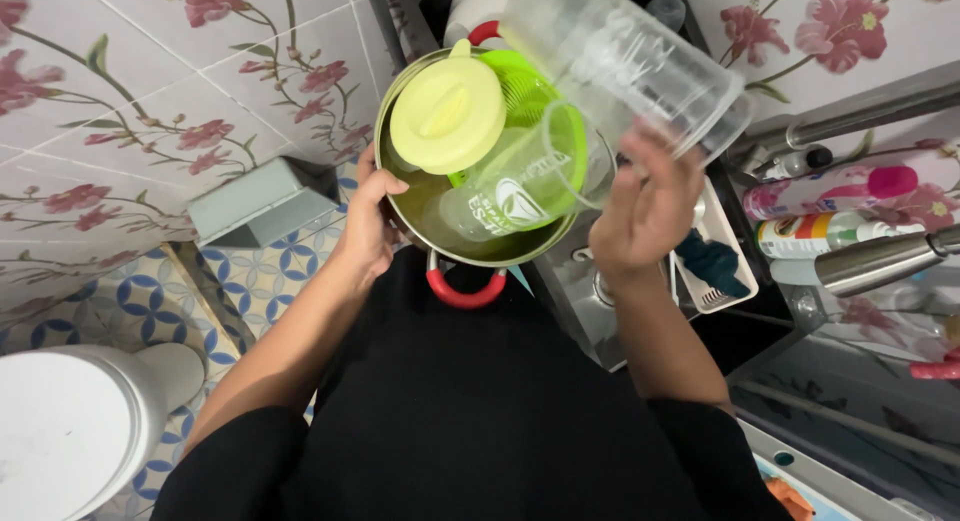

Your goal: Collecting various plastic containers, lids, and a colander and stacking them into a large stainless steel pot.

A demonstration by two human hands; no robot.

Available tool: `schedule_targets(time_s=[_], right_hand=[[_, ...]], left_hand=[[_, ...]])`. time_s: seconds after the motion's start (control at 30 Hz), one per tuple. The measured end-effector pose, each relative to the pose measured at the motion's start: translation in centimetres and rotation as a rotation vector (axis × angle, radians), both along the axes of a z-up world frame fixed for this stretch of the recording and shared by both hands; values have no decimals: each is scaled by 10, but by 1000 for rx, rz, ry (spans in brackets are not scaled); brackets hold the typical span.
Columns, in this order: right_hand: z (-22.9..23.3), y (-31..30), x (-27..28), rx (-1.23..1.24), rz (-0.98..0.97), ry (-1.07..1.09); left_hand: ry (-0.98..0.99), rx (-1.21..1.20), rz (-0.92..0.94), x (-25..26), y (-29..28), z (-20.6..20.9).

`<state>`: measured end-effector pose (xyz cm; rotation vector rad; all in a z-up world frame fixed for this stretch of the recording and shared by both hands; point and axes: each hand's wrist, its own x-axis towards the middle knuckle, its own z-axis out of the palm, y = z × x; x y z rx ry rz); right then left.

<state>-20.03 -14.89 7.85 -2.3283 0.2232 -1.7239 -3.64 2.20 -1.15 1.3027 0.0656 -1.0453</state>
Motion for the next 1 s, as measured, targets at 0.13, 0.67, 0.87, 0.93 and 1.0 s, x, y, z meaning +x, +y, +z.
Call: schedule_targets(time_s=[0.13,0.67,0.87,0.93,1.0], right_hand=[[6,1,-1,275,14,-32],[7,-64,-198,231,143,-244],[-3,-26,-259,92,-268,92],[-1,-9,-229,-119,-430,271],[9,13,-169,232,45,294]], left_hand=[[-4,-40,-57,5,5,-7],[157,-80,-140,14,2,13],[165,-83,-128,17,-1,11],[166,-77,-135,17,-3,10],[166,-99,-131,16,-7,11]])
